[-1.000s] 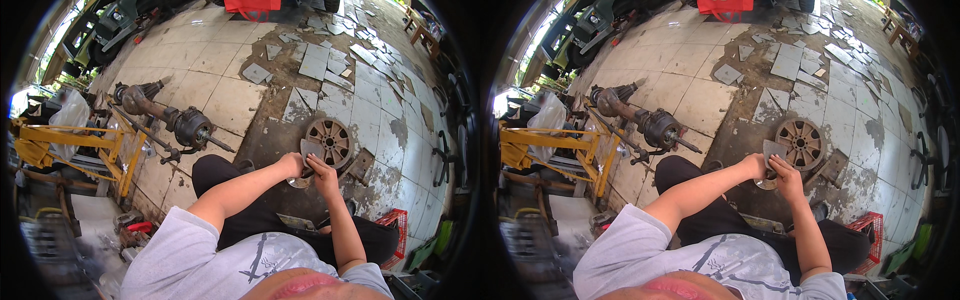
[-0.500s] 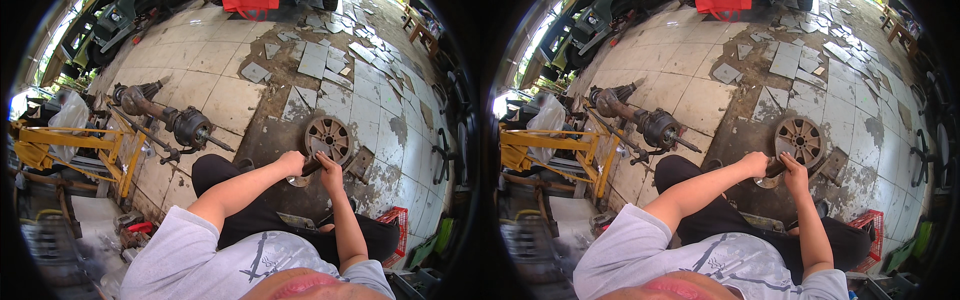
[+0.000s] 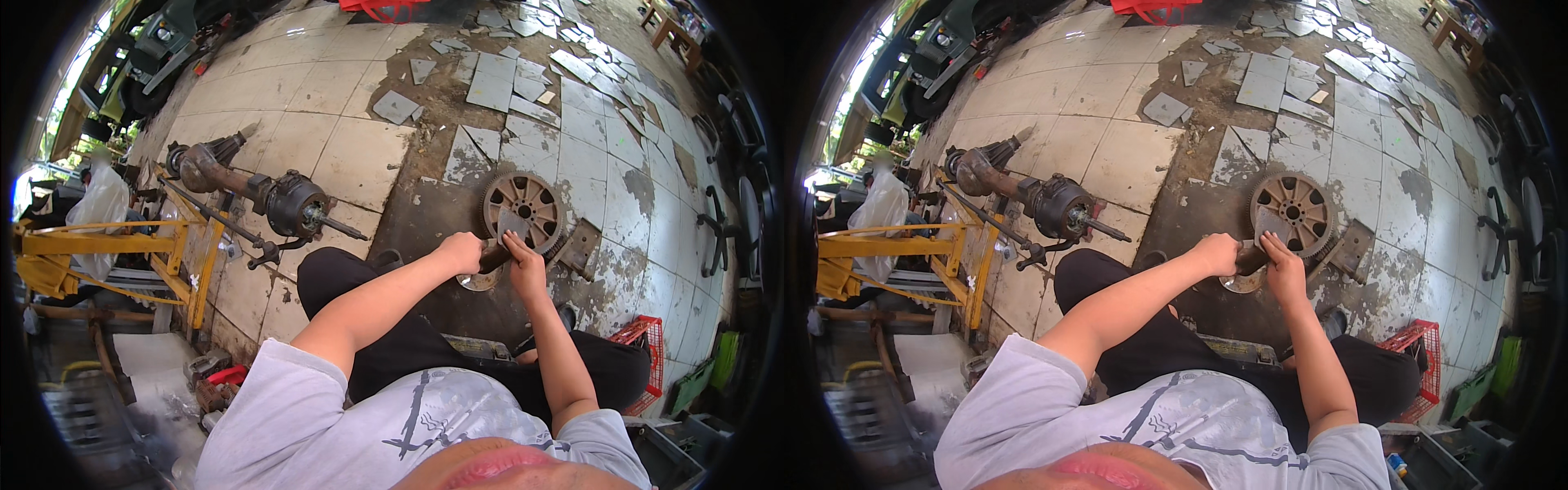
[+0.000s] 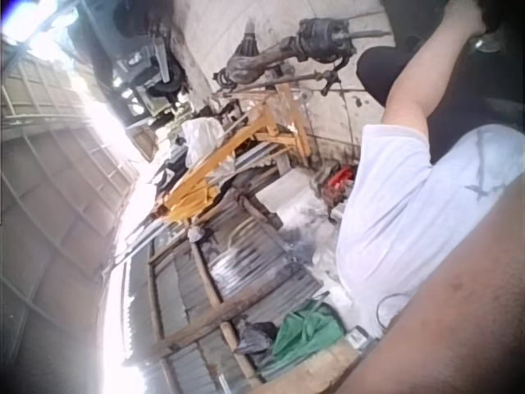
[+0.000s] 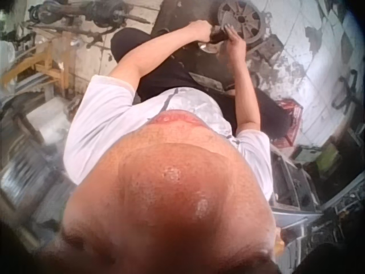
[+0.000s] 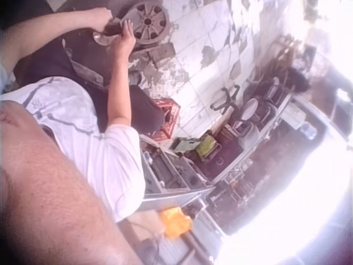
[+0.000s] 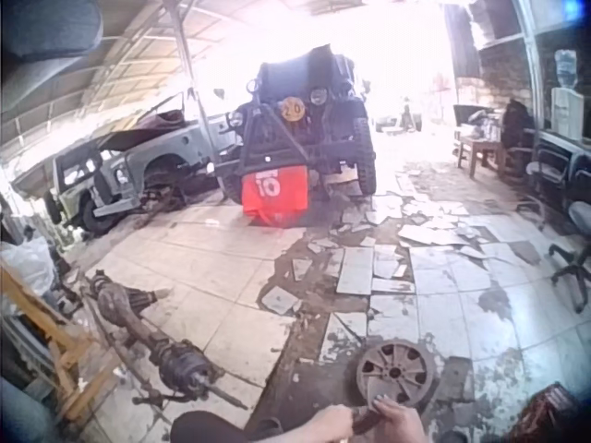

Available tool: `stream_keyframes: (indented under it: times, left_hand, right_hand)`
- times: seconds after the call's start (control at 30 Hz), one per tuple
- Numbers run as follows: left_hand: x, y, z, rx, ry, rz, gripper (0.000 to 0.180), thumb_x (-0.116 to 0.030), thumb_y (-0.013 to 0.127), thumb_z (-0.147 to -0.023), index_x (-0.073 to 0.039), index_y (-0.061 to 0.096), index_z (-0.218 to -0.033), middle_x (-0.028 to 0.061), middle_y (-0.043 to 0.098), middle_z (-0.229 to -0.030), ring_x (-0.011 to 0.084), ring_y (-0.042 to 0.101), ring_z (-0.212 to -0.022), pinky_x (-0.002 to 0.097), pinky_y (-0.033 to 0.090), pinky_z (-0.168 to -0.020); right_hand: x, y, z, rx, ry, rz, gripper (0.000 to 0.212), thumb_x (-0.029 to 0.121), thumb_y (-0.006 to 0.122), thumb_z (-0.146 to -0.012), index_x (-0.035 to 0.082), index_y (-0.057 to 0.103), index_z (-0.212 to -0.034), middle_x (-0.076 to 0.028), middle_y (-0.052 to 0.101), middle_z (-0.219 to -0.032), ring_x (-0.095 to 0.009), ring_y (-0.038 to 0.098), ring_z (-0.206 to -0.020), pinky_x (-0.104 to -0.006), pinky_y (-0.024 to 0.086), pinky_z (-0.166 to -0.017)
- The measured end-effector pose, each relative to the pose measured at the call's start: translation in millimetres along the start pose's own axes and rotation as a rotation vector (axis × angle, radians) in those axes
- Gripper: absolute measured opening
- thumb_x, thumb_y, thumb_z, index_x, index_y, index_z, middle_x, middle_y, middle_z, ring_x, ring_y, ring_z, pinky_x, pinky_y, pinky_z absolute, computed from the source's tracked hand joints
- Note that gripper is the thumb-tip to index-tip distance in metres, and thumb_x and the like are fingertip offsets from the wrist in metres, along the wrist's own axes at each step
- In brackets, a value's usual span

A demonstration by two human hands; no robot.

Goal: The person sits on the floor and scrubs a metal plate with a sanding block, repeatedly flipping it to clean both sides. The person also handles a circular metal component nearby.

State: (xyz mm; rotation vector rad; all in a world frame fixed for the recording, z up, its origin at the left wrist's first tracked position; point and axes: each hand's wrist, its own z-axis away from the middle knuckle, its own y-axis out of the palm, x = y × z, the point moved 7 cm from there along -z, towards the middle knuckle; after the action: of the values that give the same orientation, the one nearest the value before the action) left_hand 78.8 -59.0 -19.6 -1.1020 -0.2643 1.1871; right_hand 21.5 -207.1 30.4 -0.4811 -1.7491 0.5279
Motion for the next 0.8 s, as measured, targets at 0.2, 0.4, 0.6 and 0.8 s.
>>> stream_keyframes:
  times: [0.2,0.4,0.6,0.8]
  left_hand:
    - [9,4,-3,-0.030,-0.004,0.071,0.039,-0.033,0.080,-0.081,-0.005,0.079,-0.107,0.0221,0.078,-0.104,0.0400,0.076,-0.103,0.0482,0.062,-0.093]
    - [6,-7,-1,0.024,-0.032,-0.003,0.038,-0.033,0.081,-0.080,-0.005,0.081,-0.107,0.0207,0.078,-0.106,0.0380,0.076,-0.103,0.0476,0.062,-0.093]
    - [-7,-15,4,0.011,-0.025,0.031,0.037,-0.030,0.081,-0.080,-0.006,0.081,-0.108,0.0201,0.079,-0.106,0.0368,0.076,-0.104,0.0466,0.062,-0.094]
    - [-3,-5,0,-0.008,-0.030,0.040,0.033,-0.026,0.079,-0.079,-0.007,0.081,-0.106,0.0205,0.079,-0.105,0.0380,0.076,-0.103,0.0471,0.062,-0.093]
  right_hand:
    - [24,2,-3,0.064,-0.069,-0.031,0.055,-0.017,0.058,-0.084,0.006,0.074,-0.132,-0.015,0.070,-0.141,-0.033,0.062,-0.138,-0.0430,0.053,-0.112]
    - [5,-14,-11,0.007,0.019,-0.011,0.055,-0.014,0.057,-0.086,0.007,0.073,-0.134,-0.016,0.068,-0.141,-0.032,0.063,-0.136,-0.0427,0.053,-0.112]
    - [-60,-13,4,0.002,0.319,0.113,0.057,-0.014,0.054,-0.087,0.007,0.071,-0.137,-0.017,0.067,-0.143,-0.031,0.061,-0.139,-0.0394,0.050,-0.115]
    - [8,-8,-3,0.035,-0.017,-0.030,0.056,-0.017,0.054,-0.087,0.006,0.072,-0.136,-0.017,0.067,-0.143,-0.033,0.061,-0.139,-0.0387,0.051,-0.114]
